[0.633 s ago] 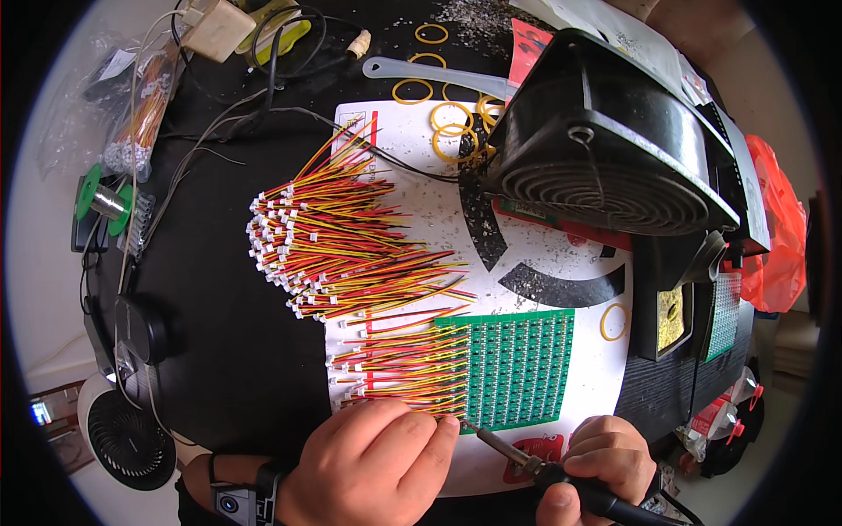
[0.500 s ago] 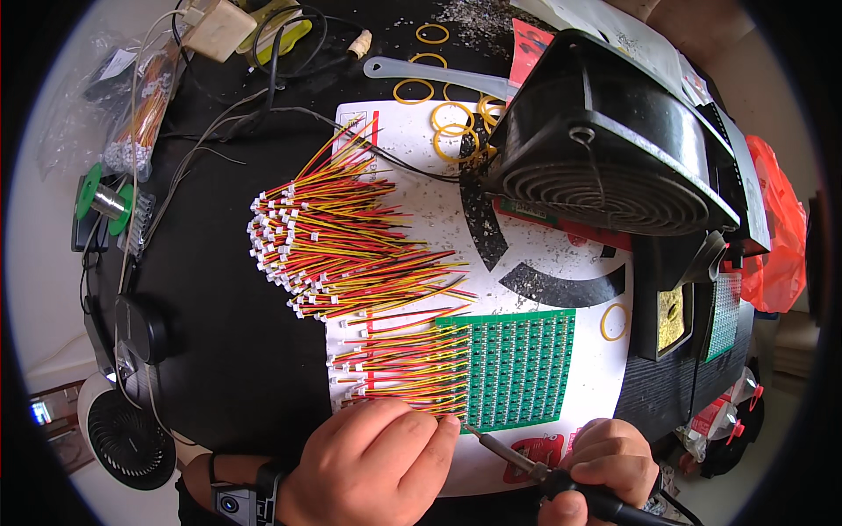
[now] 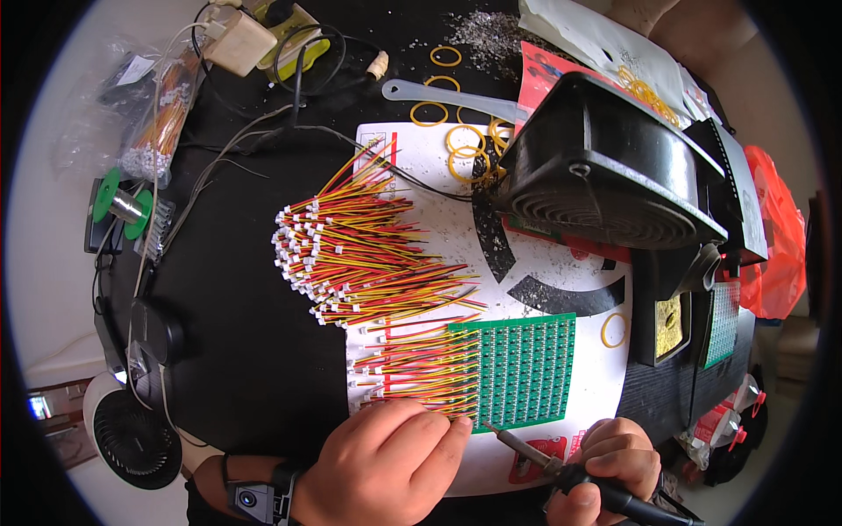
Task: Soldering wires onto a green printed circuit board.
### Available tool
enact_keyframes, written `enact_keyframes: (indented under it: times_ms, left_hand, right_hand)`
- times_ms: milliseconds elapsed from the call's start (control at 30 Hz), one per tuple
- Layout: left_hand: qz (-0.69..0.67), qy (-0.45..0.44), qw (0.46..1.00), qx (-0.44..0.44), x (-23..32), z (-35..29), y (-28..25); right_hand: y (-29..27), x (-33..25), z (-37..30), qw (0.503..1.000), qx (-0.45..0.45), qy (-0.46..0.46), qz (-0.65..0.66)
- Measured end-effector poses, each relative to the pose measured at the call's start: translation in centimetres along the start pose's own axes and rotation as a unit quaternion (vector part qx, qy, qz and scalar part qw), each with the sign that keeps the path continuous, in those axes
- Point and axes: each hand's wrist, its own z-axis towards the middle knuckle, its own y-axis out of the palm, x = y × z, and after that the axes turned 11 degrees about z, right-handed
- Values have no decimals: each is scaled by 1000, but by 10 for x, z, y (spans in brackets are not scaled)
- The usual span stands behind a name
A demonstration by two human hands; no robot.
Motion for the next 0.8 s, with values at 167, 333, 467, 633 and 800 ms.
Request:
enact_keyframes:
  times_ms: [167,333,467,633,800]
  left_hand:
    - [28,-58,996,68,-18,4,-19]
    - [69,-129,987,70,-43,13,-23]
    - [71,-138,986,58,-48,15,-18]
    - [72,-143,987,35,-53,16,-19]
    - [70,-158,985,26,-55,16,-20]
  right_hand:
    - [2,-4,1,1000,15,-8,1]
    - [1,-6,0,1000,0,16,-10]
    - [-1,-6,-1,1000,-3,22,0]
    - [-3,-7,0,1000,-10,11,1]
    - [-4,-7,1,1000,-14,15,2]
